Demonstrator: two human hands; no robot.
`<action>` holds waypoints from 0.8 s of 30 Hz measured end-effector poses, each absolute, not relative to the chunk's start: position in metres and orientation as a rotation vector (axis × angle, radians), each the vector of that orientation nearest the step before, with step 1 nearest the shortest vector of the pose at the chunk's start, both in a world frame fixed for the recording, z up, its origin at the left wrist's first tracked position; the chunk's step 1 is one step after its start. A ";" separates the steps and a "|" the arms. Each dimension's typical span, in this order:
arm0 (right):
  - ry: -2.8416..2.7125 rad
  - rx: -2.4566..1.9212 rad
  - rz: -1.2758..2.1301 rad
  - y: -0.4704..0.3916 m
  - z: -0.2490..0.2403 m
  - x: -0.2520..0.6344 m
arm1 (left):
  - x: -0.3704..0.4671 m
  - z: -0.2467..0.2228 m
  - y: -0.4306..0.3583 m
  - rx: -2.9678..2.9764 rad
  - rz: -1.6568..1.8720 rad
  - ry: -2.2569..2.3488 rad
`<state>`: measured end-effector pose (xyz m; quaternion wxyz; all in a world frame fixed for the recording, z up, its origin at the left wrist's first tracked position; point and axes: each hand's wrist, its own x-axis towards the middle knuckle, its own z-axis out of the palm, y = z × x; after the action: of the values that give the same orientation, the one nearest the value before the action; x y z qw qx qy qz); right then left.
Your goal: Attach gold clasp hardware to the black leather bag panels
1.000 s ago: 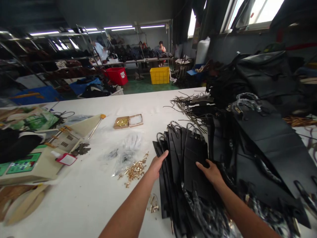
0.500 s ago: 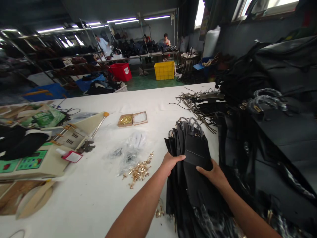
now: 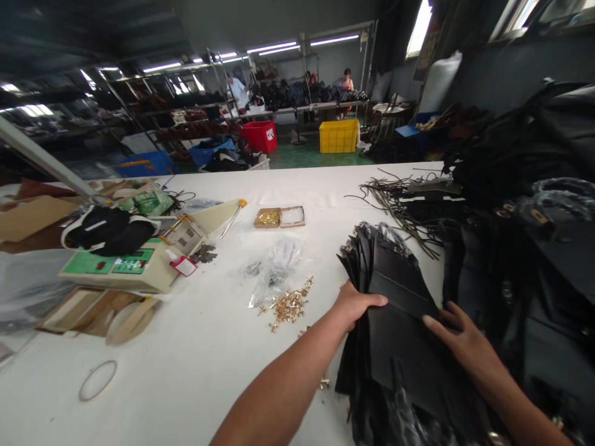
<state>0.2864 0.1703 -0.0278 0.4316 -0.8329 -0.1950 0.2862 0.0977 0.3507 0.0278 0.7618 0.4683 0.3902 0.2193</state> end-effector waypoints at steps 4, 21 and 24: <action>-0.274 -1.715 1.169 0.129 0.000 0.275 | 0.060 0.073 0.332 0.861 0.488 0.770; -0.312 -0.961 1.447 0.164 0.035 0.086 | -0.119 0.117 0.352 0.935 0.121 1.229; -0.251 -1.048 1.435 0.181 -0.024 0.055 | -0.132 0.057 0.349 1.016 0.203 1.271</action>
<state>0.0547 0.1811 -0.0239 0.6238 -0.4563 -0.1092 0.6251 -0.1315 0.3488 0.0569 0.6825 0.4528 0.5665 0.0907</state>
